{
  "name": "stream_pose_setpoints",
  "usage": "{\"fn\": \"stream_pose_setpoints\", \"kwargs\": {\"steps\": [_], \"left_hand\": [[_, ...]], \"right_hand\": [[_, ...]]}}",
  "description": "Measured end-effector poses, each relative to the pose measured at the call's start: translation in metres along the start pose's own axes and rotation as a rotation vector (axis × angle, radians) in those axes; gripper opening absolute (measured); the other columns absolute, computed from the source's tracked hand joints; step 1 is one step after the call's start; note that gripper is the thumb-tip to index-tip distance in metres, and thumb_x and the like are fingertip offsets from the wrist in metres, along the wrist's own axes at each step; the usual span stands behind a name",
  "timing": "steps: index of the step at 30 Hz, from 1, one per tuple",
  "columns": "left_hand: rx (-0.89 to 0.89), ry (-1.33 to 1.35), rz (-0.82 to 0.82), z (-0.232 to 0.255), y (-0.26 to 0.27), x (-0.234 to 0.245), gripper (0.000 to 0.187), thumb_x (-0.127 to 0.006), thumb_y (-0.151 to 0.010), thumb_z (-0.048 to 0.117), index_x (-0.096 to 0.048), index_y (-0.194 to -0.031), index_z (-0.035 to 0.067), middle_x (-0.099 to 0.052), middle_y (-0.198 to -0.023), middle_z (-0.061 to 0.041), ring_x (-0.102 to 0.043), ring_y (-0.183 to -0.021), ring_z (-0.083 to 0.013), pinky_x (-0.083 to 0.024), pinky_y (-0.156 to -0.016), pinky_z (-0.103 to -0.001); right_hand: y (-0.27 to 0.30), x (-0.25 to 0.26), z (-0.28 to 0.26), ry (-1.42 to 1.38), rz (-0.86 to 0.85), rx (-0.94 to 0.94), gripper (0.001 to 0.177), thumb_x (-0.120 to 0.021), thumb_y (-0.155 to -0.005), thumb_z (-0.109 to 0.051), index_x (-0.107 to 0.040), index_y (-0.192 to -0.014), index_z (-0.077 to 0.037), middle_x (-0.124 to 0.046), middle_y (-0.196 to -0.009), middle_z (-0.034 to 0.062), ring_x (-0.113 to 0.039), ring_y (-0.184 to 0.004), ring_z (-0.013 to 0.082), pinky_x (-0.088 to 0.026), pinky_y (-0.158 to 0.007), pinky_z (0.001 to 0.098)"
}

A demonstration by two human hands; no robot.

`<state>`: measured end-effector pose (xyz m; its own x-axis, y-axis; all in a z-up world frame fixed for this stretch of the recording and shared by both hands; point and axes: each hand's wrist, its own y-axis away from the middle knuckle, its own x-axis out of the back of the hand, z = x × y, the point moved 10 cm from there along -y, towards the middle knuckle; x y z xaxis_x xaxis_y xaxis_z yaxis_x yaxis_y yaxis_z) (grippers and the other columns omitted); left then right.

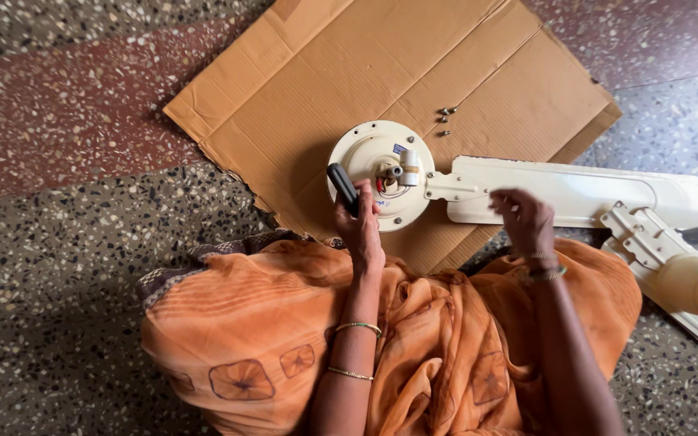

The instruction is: The person sits on the floor and uses a screwdriver to remove screws from a ceiling fan motor housing placed on a cardboard sheet. They then use a brush to clean the motor housing and its internal components.

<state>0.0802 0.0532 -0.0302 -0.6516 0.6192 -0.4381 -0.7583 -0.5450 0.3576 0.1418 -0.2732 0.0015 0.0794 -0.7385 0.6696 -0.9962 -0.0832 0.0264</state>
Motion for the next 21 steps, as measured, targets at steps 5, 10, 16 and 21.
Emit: {"fn": "stream_pose_setpoints", "kwargs": {"steps": [5,10,16,21], "left_hand": [[-0.047,0.005,-0.055,0.007,0.013,-0.005,0.011,-0.069,-0.097,0.017,-0.067,-0.105,0.009,-0.053,-0.066,0.005,-0.041,-0.052,-0.0014,-0.029,-0.046,-0.018],[-0.039,-0.222,-0.077,0.007,0.037,-0.005,0.011,-0.069,-0.095,0.021,-0.069,-0.097,0.01,-0.057,-0.064,0.003,-0.045,-0.049,-0.005,-0.033,-0.044,-0.023],[-0.056,-0.892,-0.283,-0.053,0.079,-0.018,0.028,-0.071,-0.093,0.036,-0.068,-0.093,0.009,-0.066,-0.07,-0.007,-0.064,-0.061,-0.0217,-0.05,-0.055,-0.038],[-0.183,-1.231,-0.43,-0.07,0.092,-0.038,0.028,-0.069,-0.097,0.035,-0.065,-0.105,0.009,-0.072,-0.084,-0.018,-0.07,-0.081,-0.0406,-0.053,-0.069,-0.049]], "right_hand": [[0.029,-0.012,-0.004,-0.012,-0.034,0.004,0.012,-0.07,-0.096,-0.009,-0.076,-0.105,-0.002,-0.077,-0.093,0.0114,-0.077,-0.082,0.0176,-0.06,-0.069,0.0289],[0.031,-0.024,-0.035,0.035,-0.035,0.129,0.012,-0.071,-0.095,-0.011,-0.077,-0.103,-0.004,-0.076,-0.095,0.01,-0.074,-0.079,0.0181,-0.061,-0.069,0.0289],[0.047,-0.041,-0.052,-0.496,-0.305,-0.083,0.04,-0.069,-0.094,-0.014,-0.061,-0.132,-0.005,-0.074,-0.11,0.0078,-0.072,-0.096,0.0132,-0.061,-0.082,0.028],[0.059,-0.035,-0.074,-0.683,-0.374,-0.036,0.048,-0.069,-0.094,-0.016,-0.054,-0.138,-0.003,-0.07,-0.115,0.0057,-0.069,-0.098,0.0121,-0.06,-0.081,0.0266]]}}
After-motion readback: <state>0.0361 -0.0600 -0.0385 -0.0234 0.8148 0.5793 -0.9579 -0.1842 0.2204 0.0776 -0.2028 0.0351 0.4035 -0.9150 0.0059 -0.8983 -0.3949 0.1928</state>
